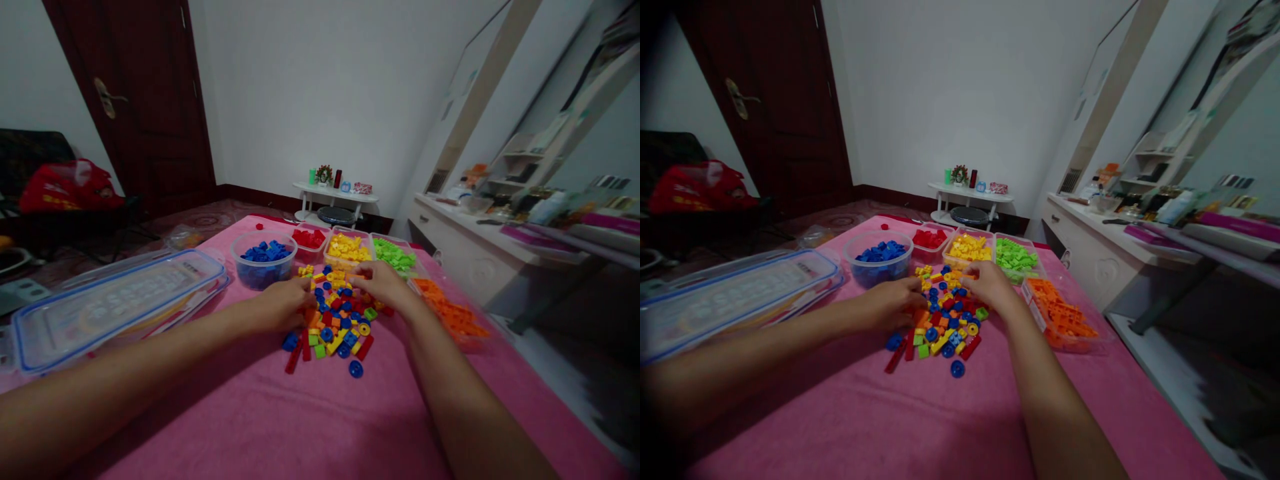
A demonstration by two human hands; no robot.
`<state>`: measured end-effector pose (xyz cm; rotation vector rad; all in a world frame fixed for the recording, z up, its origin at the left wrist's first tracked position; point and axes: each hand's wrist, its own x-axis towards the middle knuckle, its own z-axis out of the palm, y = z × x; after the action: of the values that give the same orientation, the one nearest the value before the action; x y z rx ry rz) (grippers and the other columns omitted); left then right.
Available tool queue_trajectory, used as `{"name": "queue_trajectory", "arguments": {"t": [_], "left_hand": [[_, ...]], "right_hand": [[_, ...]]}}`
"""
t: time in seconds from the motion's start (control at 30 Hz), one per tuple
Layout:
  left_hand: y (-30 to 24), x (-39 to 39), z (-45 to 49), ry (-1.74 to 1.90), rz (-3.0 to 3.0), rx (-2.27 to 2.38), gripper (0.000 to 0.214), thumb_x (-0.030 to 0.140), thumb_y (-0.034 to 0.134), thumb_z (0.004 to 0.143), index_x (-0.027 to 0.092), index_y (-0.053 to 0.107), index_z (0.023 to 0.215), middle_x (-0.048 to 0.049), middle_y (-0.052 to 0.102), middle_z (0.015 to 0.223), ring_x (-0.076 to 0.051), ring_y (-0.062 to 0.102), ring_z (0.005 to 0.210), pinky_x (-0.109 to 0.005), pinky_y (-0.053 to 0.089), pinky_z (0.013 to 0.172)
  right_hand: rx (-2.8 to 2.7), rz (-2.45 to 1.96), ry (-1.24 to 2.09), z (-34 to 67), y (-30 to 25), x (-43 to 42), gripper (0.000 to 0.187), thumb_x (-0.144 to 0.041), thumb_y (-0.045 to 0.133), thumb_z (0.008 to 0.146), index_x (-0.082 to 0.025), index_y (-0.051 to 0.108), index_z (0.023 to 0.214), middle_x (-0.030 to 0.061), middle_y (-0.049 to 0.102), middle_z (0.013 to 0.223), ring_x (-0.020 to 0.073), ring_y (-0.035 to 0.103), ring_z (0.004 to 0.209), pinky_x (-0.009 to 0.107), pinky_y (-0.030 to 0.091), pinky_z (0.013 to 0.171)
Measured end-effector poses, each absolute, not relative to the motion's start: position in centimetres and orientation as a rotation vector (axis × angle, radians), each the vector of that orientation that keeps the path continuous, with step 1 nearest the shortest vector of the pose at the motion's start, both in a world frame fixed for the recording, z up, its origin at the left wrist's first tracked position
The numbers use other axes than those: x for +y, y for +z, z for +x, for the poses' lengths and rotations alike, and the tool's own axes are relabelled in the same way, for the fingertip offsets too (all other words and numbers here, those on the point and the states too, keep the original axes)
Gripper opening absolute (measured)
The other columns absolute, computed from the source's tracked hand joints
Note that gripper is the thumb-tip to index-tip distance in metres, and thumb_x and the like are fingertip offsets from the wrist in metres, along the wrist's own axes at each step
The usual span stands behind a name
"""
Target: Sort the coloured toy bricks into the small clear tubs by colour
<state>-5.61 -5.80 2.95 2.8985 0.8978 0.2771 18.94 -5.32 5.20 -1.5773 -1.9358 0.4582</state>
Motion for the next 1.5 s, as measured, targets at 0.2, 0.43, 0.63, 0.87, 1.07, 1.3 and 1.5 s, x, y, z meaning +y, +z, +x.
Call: {"name": "queue_trajectory", "arguments": {"t": [0.2,0.43,0.63,0.87,1.07,1.3,1.5], "left_hand": [[3.3,-4.3,-4.2,0.526,2.593,1.014,0.02,0.035,0.06,0.077,0.015,0.063,0.072,-0.0055,0.059,0.079,-0.016,0.052,0.07,-0.025,0.035,0.061],[3.6,-3.3,-1.3,0.674,1.44,0.849,0.05,0.064,0.059,0.071,0.014,0.055,0.071,-0.0003,0.055,0.063,-0.01,0.046,0.055,-0.02,0.032,0.049],[2.8,-4.0,0.0,0.676,1.21,0.727,0.047,0.059,0.057,0.076,0.012,0.057,0.071,0.0008,0.049,0.058,-0.007,0.042,0.048,-0.017,0.025,0.042],[1.9,-4.5,0.1,0.642,1.226,0.71,0.048,0.057,0.051,0.08,0.012,0.056,0.063,0.0004,0.047,0.052,-0.005,0.034,0.041,-0.017,0.019,0.039],[1.9,-4.8,0.2,0.658,1.353,0.8,0.055,0.064,0.048,0.079,0.013,0.057,0.06,-0.001,0.048,0.05,-0.006,0.036,0.041,-0.019,0.021,0.04],[2.5,-4.3,-1.1,0.581,1.795,0.819,0.052,0.063,0.049,0.079,0.014,0.06,0.065,-0.0007,0.054,0.057,-0.009,0.041,0.046,-0.021,0.026,0.043],[2.3,-3.4,-2.0,0.542,2.135,0.856,0.037,0.049,0.056,0.079,0.015,0.062,0.065,0.0013,0.054,0.057,-0.009,0.045,0.051,-0.02,0.028,0.047]], "right_hand": [[-1.72,-1.41,0.905,18.2,6.2,-6.4,0.016,-0.032,0.061,0.074,-0.016,0.064,0.072,-0.0002,0.063,0.056,0.0131,0.058,0.048,0.02,0.041,0.041],[-1.502,-1.373,0.986,17.1,6.7,-6.7,0.019,-0.035,0.059,0.077,-0.017,0.058,0.07,-0.0019,0.059,0.048,0.0106,0.053,0.04,0.018,0.039,0.038],[-1.518,-1.233,1.01,15.8,6.1,-6.7,0.025,-0.038,0.067,0.069,-0.015,0.065,0.077,-0.0019,0.062,0.057,0.0077,0.052,0.046,0.017,0.037,0.042],[-1.45,-1.215,1.129,15.1,6.3,-7.4,0.028,-0.031,0.071,0.064,-0.016,0.066,0.087,-0.0027,0.063,0.063,0.0062,0.049,0.048,0.016,0.034,0.04],[-1.412,-1.234,0.98,15.9,6.4,-6.7,0.026,-0.03,0.07,0.06,-0.017,0.062,0.081,-0.0025,0.063,0.067,0.0086,0.054,0.052,0.02,0.042,0.05],[-1.487,-1.86,-0.2,24.7,9.3,-6.9,0.023,-0.029,0.062,0.066,-0.021,0.07,0.086,0.0071,0.069,0.082,0.0219,0.063,0.076,0.032,0.046,0.066],[-1.286,-2.466,-0.214,30.7,10.2,-8.9,0.028,-0.034,0.072,0.057,-0.025,0.075,0.083,0.0124,0.071,0.084,0.0296,0.065,0.077,0.039,0.044,0.064]]}}
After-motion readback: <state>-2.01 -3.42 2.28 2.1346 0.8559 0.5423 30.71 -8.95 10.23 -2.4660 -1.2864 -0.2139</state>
